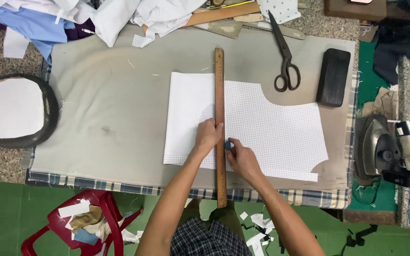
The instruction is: The person irons a white patterned fabric on a work table using an iron and a pressing block, then marks a line with a ruler and chalk, and cuts the fabric with scissors. The person repeats ironing and cutting steps on the same piece.
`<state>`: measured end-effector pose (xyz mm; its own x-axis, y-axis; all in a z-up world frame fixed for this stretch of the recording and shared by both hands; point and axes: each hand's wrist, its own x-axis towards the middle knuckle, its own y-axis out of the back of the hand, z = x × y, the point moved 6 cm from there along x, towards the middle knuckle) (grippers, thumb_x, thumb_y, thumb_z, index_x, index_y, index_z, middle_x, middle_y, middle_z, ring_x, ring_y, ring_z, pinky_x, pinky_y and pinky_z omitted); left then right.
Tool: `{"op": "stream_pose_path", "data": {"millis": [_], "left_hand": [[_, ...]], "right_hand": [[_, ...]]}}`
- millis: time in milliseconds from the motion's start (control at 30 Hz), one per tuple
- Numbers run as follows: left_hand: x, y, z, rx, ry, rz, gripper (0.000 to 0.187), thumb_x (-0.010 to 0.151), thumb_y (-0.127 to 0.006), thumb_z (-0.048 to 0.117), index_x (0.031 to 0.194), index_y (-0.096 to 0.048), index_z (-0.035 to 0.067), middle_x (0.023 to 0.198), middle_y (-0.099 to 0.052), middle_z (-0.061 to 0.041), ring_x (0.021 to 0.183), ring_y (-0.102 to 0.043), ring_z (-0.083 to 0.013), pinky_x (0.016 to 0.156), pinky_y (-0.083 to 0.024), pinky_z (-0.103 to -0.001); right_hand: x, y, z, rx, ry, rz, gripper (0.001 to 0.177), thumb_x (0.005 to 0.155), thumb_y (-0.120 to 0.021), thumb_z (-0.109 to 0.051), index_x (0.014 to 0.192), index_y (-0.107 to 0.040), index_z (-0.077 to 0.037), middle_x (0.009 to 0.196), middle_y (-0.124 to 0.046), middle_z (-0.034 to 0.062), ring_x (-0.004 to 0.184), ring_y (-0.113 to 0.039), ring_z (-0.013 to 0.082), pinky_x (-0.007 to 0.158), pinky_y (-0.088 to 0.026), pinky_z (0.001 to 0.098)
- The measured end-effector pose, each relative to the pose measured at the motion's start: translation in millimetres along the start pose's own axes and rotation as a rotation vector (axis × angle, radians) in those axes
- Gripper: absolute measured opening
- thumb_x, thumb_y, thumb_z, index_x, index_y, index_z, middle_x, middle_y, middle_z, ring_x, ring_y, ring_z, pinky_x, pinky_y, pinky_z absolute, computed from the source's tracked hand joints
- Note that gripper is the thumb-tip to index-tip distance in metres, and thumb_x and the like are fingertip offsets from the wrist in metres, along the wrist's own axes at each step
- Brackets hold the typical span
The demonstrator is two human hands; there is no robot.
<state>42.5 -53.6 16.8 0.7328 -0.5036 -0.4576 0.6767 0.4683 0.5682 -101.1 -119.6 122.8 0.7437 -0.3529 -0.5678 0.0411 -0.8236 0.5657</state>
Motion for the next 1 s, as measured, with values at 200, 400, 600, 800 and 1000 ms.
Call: {"op": "stream_pose_path", "data": {"millis": [200,400,600,800,1000], "left_hand": [[-4,3,5,0.007,-0.006,-0.011,0.035,0.096,-0.06,0.028,0.087,-0.07,-0.005,0.084,-0.07,-0.03,0.09,-0.072,-0.0483,0.068,-0.059,-0.05],[-3,2,3,0.009,-0.023,-0.007,0.035,0.097,-0.06,0.026,0.088,-0.07,-0.006,0.082,-0.069,-0.029,0.087,-0.072,-0.047,0.064,-0.058,-0.048],[-2,1,-1,0.003,-0.007,-0.014,0.035,0.097,-0.06,0.026,0.086,-0.07,-0.005,0.079,-0.069,-0.026,0.082,-0.073,-0.0413,0.06,-0.057,-0.043],[3,-7,-12,0.011,0.038,-0.038,0.036,0.097,-0.061,0.029,0.086,-0.07,-0.004,0.08,-0.07,-0.024,0.082,-0.073,-0.0401,0.058,-0.056,-0.042],[7,-6,-16,-0.002,0.098,-0.047,0.033,0.097,-0.063,0.03,0.088,-0.069,-0.001,0.079,-0.069,-0.02,0.078,-0.072,-0.0329,0.056,-0.055,-0.039]], "right_hand": [[-33,-30,27,-0.02,-0.011,-0.031,0.046,0.101,-0.056,-0.011,0.146,-0.052,-0.001,0.092,-0.079,0.0169,0.083,-0.076,0.0315,0.075,-0.057,0.0416],[-62,-41,44,-0.041,0.056,-0.045,0.045,0.1,-0.055,-0.015,0.143,-0.052,-0.003,0.091,-0.078,0.0189,0.084,-0.074,0.0404,0.071,-0.054,0.0499],[-58,-7,53,0.12,-0.018,0.057,0.047,0.098,-0.059,-0.013,0.144,-0.053,-0.005,0.097,-0.08,0.019,0.087,-0.076,0.0374,0.076,-0.057,0.0449],[-3,77,67,0.275,-0.039,0.312,0.046,0.099,-0.062,-0.012,0.142,-0.053,0.0,0.098,-0.079,0.0196,0.084,-0.076,0.0323,0.081,-0.057,0.0447],[84,133,65,0.305,-0.04,0.345,0.041,0.099,-0.065,-0.013,0.137,-0.06,0.001,0.099,-0.078,0.0161,0.082,-0.077,0.0249,0.074,-0.059,0.0376]]}}
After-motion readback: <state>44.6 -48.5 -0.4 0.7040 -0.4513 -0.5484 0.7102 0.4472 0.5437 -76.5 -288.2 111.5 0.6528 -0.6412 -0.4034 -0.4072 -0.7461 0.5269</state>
